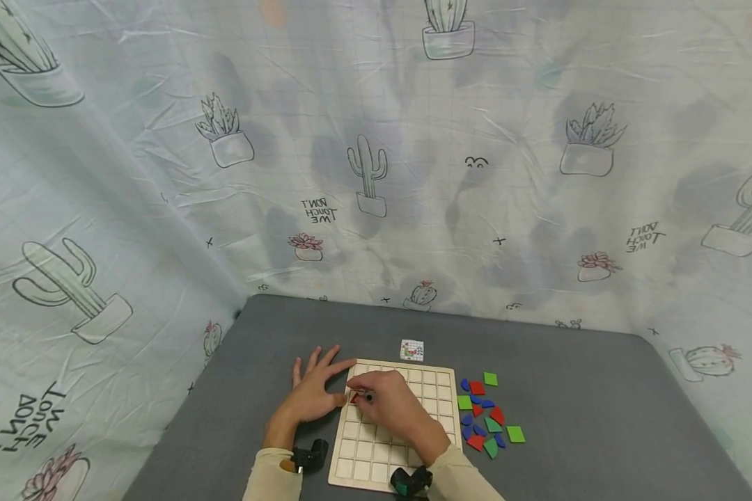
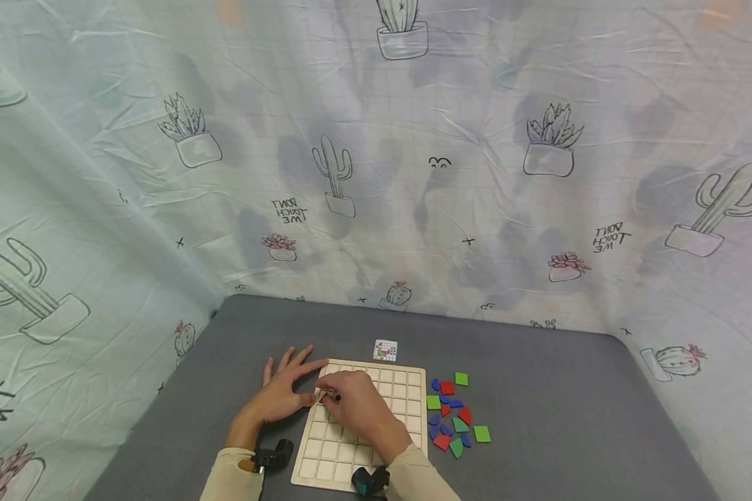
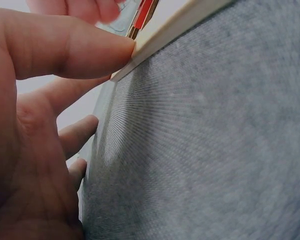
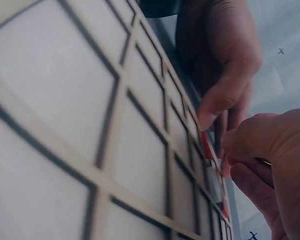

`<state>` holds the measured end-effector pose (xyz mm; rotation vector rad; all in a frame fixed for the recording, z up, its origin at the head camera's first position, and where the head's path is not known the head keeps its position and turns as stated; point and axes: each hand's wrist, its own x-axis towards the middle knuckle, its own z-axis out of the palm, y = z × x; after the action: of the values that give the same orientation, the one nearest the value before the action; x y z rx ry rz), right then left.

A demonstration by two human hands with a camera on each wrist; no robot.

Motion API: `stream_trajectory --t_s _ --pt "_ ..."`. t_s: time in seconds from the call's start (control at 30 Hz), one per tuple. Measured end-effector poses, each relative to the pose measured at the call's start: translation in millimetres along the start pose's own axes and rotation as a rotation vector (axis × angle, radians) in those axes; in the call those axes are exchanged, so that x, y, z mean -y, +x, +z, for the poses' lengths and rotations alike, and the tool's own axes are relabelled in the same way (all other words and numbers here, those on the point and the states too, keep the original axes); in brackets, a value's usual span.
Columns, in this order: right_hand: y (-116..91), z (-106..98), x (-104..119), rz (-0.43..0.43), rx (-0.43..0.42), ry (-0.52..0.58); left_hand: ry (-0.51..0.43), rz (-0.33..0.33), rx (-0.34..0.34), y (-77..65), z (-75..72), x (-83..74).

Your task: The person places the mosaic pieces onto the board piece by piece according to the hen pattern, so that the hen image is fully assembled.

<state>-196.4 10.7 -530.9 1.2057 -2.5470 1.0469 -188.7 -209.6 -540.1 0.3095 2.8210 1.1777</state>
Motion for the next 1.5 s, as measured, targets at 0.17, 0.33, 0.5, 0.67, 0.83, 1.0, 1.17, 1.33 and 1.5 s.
stream_trajectory --t_s 0.17,0.33,0.5,0.67,0.83,1.0,1.17,1.33,1.5 --pt "-11.3 -15.6 2.8 0.055 -0.017 0.134 0.007 -0.010 0.001 0.4 1.1 -1.1" --pt "-34.8 -35.2 0.6 0.124 -0.043 0.194 0.008 -0.016 0.003 0.8 2.1 -1.9" --pt "-67.0 -54.5 -7.8 0.176 -0.089 0.204 0.000 -0.012 -0.004 0.2 1.1 -2.6" --pt "-103.2 -74.8 -18.0 0.198 -0.136 0.188 -0.012 -0.009 0.005 -1.3 0.0 -1.7" --pt "-135.5 -97.5 -27.5 0.224 -0.206 0.125 -0.007 -0.008 -0.001 -0.6 0.3 -1.3" --pt "-163.2 -121.1 -35.2 0.318 -0.237 0.070 0.005 -0.013 0.000 1.3 2.4 -0.8" --pt "-183.8 -138.3 -46.3 0.378 -0.256 0.010 0.015 -0.019 0.000 2.2 2.8 0.5" --pt "-195.7 -149.1 -55.4 0.468 -0.254 -0.006 0.013 -0.013 -0.003 2.1 2.0 -0.2" --pt "-202.7 -152.0 -63.3 0.524 -0.238 0.000 0.011 -0.009 0.000 0.9 1.9 -1.0"
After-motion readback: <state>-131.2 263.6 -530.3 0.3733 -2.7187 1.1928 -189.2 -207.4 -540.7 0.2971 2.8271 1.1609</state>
